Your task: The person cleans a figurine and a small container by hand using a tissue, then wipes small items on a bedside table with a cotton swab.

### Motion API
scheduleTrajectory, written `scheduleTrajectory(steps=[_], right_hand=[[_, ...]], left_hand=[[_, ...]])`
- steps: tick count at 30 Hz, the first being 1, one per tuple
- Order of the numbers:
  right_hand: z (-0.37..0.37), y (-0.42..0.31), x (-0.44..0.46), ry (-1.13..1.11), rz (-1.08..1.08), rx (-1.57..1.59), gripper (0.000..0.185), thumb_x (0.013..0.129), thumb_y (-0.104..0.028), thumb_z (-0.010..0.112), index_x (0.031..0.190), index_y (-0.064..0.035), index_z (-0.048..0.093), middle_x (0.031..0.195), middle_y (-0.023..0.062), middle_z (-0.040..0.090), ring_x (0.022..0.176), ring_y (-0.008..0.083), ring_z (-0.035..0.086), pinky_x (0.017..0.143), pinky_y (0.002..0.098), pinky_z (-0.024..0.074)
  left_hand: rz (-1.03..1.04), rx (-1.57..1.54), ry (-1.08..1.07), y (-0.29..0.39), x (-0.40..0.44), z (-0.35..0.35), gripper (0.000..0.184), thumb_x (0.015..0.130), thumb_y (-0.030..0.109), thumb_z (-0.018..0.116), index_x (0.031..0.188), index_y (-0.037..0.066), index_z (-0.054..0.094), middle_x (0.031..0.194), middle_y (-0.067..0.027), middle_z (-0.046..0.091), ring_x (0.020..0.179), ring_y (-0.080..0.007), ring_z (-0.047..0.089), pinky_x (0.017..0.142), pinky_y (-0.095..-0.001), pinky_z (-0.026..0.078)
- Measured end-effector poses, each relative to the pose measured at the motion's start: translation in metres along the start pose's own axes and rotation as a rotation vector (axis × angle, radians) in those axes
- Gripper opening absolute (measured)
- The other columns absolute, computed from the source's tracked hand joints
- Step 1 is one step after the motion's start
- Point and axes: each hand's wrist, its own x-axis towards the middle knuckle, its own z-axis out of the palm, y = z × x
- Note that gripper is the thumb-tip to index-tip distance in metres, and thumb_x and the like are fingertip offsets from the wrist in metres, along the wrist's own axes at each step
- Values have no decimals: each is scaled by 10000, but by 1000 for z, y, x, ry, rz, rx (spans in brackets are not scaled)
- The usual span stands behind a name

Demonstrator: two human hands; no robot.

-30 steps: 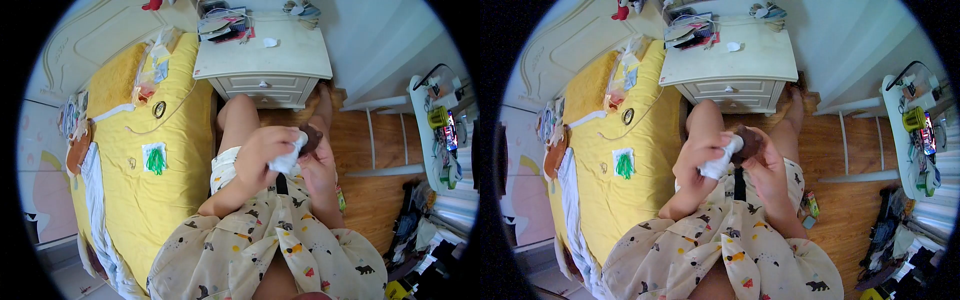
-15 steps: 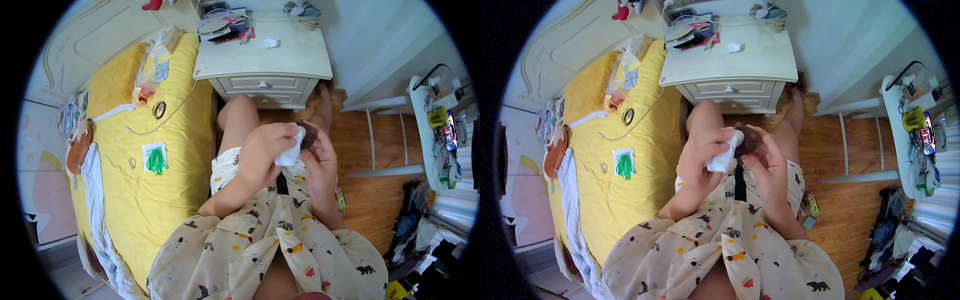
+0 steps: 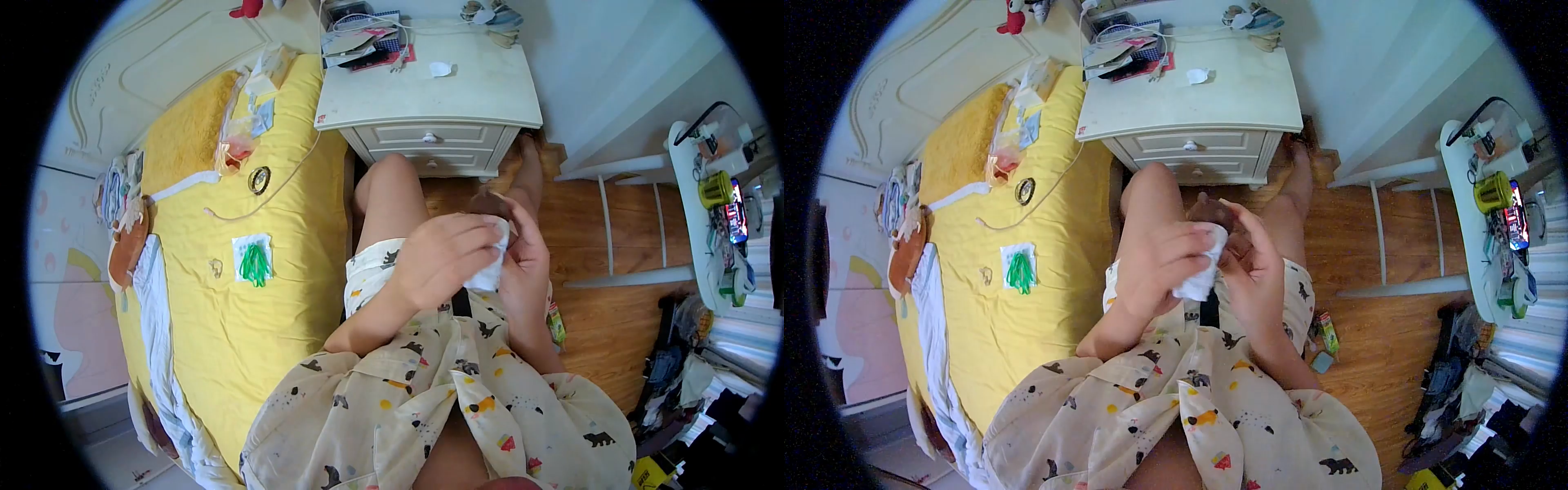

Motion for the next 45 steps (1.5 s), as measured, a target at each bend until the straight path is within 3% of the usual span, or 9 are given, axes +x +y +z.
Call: scheduleTrajectory(steps=[3,4,11,14,24,28,34,40,45], right_hand=[[1,-4,0,-10,10,-57,497,880,110,562,1356,33,440,1310,103,502,1149,189,579,953,301,493],[2,-6,1,-15,12,-85,498,875,120,562,1353,36,445,1311,100,491,1144,191,582,942,300,504],[4,-9,-1,44,-174,-318,494,838,150,572,1310,17,516,1310,110,476,1076,194,603,897,301,534],[1,-9,-1,115,-328,-563,501,788,165,584,1256,-13,582,1269,134,527,1048,226,622,893,313,532],[-2,-13,7,48,-566,-849,479,762,175,536,1192,-12,632,1222,166,594,1070,281,629,881,336,529],[-3,-13,6,10,-501,-857,463,798,170,499,1217,5,610,1252,180,578,1099,282,616,887,319,532],[-1,7,8,14,-157,-284,442,901,101,468,1334,14,485,1299,139,555,1151,262,584,956,350,512],[-16,18,7,-148,264,501,472,973,-59,506,1417,-36,347,1331,135,514,1152,276,581,1018,460,472],[-3,6,7,-73,320,562,550,978,-90,511,1463,-158,261,1389,141,445,1185,291,558,1008,535,470]], left_hand=[[-108,41,64,3,2,-5,348,693,67,694,1021,9,592,1104,-167,646,995,-340,645,830,-403,529],[-161,27,124,3,1,-4,355,670,-40,693,1005,9,585,1093,-170,653,981,-328,647,830,-388,526],[-399,-117,389,2,-4,8,332,706,-166,562,995,-4,581,1059,-187,661,957,-301,653,845,-355,511],[-396,-130,382,-1,-2,4,216,828,-164,510,1006,-43,528,1005,-227,645,959,-305,654,863,-392,536],[-46,13,104,8,8,-12,376,660,-23,674,1029,4,604,1080,-195,654,957,-353,651,807,-400,529],[-181,31,107,9,9,-15,346,671,-60,648,1009,-3,600,1055,-186,658,957,-342,648,810,-381,527],[-440,-176,307,-5,-2,-2,237,799,-132,556,1005,-16,572,1022,-174,659,942,-256,650,847,-326,513],[-547,-353,383,-11,-8,2,300,787,-182,493,1035,-30,565,1101,-177,625,1015,-227,625,892,-313,501],[-550,-299,320,-7,-6,6,324,765,-179,499,1039,-27,579,1055,-161,648,967,-237,638,848,-313,513]])
